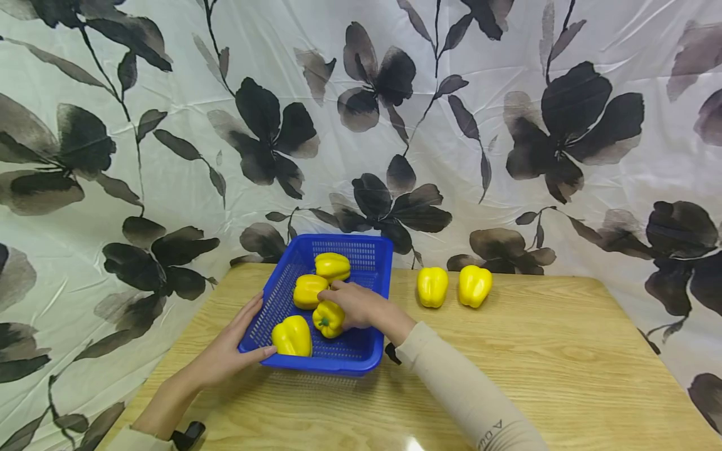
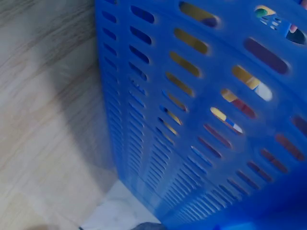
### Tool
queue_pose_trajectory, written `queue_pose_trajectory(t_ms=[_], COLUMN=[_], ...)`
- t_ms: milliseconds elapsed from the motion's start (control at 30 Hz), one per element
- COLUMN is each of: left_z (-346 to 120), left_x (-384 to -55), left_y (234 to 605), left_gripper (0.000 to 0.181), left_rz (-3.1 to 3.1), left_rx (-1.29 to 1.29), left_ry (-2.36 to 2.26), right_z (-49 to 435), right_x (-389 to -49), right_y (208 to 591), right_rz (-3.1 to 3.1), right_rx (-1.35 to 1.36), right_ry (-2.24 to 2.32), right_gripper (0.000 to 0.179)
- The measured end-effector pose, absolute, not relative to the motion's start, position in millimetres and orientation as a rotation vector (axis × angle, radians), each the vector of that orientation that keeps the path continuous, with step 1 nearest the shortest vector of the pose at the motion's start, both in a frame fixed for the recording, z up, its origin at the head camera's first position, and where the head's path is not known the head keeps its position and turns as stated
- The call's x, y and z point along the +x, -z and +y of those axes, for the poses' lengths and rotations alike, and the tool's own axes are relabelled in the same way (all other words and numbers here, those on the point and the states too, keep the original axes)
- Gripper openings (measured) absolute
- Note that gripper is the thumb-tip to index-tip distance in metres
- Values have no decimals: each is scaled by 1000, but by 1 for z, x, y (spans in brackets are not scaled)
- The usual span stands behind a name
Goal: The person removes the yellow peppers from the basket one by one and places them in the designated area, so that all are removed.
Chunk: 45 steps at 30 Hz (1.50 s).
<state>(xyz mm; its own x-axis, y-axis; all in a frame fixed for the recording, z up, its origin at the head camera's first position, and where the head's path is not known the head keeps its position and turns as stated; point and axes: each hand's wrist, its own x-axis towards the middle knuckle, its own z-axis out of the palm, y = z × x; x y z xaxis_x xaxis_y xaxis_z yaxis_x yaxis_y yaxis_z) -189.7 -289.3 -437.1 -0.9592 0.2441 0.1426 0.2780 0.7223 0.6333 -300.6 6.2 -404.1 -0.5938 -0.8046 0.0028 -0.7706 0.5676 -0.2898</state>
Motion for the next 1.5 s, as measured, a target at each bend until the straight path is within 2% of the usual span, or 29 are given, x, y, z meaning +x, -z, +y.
queue_pose_trajectory(t_ms=[300,667,833,1500], left_z=[-291,-290,-289,-289], left_x=[-188,-189,-189,-191], left_y=[438,438,437,440], left_gripper=[107,107,107,106], left_rz=[-2856,-2850,-2852,-2849], left_rx=[-442,-461,-463,-457], left_ry=[1079,1078,1081,1087], right_z=[20,55,66,104], right_x=[-298,-292,-292,-285], right_y=[393,385,377,364], right_rz=[2688,2655,2568,2466], right_rx=[-1253,-1318,-1217,-808], right_ry=[555,924,1143,1436], right_gripper=[73,69,67,79])
